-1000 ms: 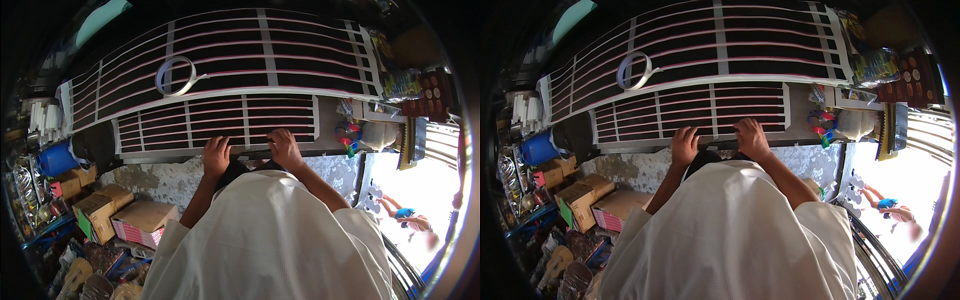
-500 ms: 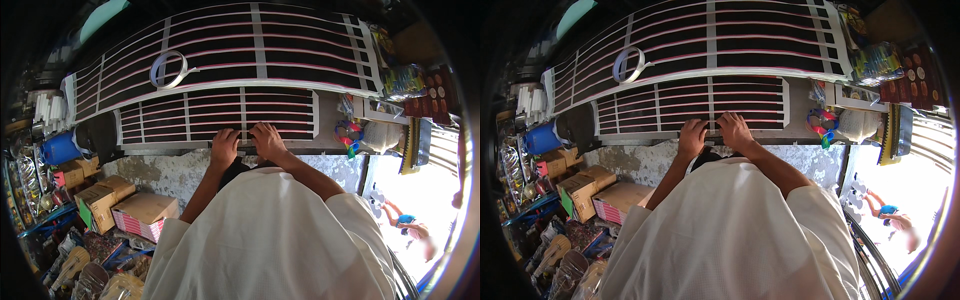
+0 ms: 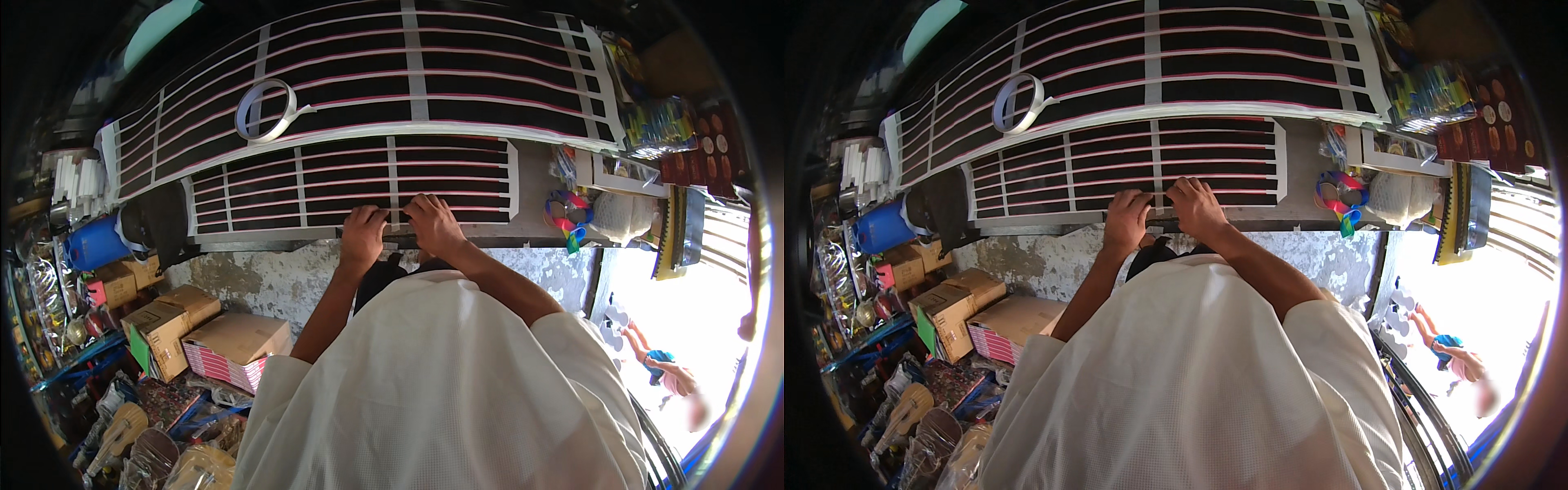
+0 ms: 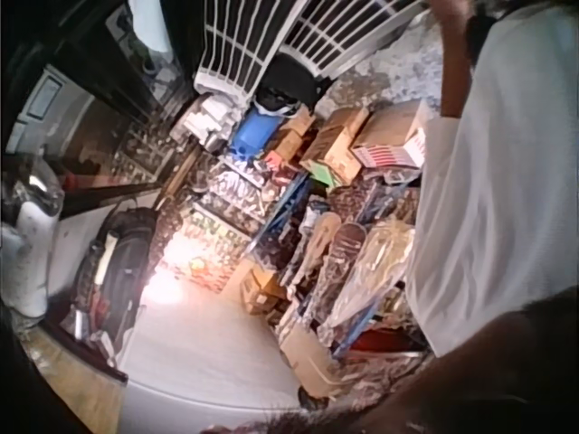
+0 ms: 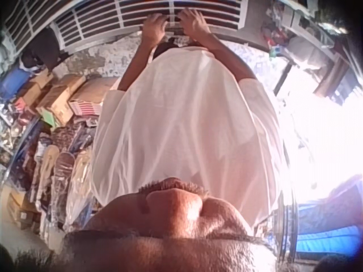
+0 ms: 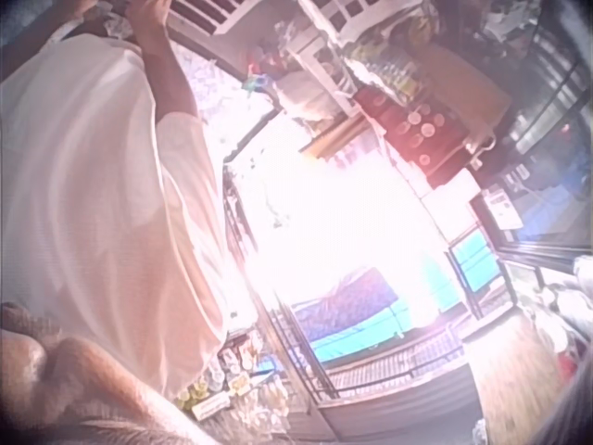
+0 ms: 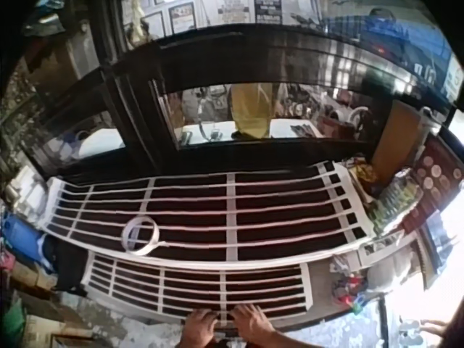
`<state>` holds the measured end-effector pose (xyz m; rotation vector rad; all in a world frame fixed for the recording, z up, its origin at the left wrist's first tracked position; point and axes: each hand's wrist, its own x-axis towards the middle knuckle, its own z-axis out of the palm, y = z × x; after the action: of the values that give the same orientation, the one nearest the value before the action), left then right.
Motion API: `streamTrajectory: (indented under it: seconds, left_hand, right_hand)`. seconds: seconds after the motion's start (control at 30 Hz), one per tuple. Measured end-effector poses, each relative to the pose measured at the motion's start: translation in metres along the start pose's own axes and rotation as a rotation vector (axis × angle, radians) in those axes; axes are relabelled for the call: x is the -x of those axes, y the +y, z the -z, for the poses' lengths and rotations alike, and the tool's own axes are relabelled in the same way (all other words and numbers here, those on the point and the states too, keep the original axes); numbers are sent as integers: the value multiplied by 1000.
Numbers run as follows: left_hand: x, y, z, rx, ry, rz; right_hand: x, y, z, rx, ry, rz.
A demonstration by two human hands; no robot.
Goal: The person assembles a white metal grille by hand, pressing pink strips into the slots of the frame. They work methodically across the grille, ensuring each strip is seated correctly.
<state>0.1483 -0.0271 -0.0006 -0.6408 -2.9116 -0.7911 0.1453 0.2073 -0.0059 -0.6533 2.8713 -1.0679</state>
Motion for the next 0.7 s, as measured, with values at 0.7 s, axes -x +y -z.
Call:
streamTrajectory:
  seconds: [0.7]
  left_hand:
    - [1, 6, -6, -38, 50, 31]
  right_hand:
    - [-3, -4, -7, 19, 22, -65]
